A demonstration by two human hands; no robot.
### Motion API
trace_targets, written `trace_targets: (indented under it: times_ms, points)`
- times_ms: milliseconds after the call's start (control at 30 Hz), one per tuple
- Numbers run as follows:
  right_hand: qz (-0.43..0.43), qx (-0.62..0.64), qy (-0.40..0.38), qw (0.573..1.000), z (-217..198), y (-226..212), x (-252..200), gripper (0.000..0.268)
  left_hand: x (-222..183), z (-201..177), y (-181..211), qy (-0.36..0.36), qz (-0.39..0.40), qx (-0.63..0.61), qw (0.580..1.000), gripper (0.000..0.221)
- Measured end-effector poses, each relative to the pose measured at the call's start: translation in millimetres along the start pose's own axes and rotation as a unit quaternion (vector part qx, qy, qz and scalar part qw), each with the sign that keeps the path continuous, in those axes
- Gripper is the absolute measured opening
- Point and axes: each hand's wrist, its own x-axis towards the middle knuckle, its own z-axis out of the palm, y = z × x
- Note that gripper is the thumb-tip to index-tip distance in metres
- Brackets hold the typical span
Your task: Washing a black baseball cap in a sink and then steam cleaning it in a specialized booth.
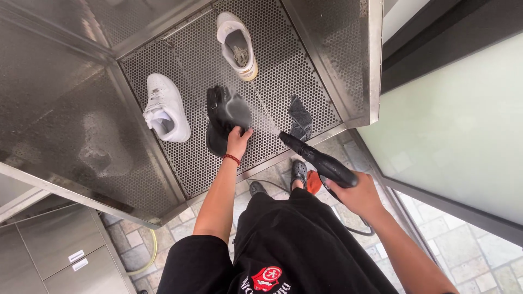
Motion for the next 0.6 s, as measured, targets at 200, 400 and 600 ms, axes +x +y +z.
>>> trace_targets:
  times_ms: [200, 400, 600]
  points:
    - [-0.077, -0.024, 0.06, 0.995, 4, 16, 11, 0.042, -10, 4, 23, 0.002, -0.018, 0.012, 1.0, 0.029]
    - [-0.035, -0.05, -0.006, 0.998, -9, -6, 7, 0.036, -6, 6, 7, 0.009, 0.079, 0.086, 0.993, 0.031]
    - [-0.086, -0.056, 0.027, 0.994, -5, 1, 8, 0.032, -7, 8, 9, 0.001, 0.087, 0.11, 0.99, 0.032]
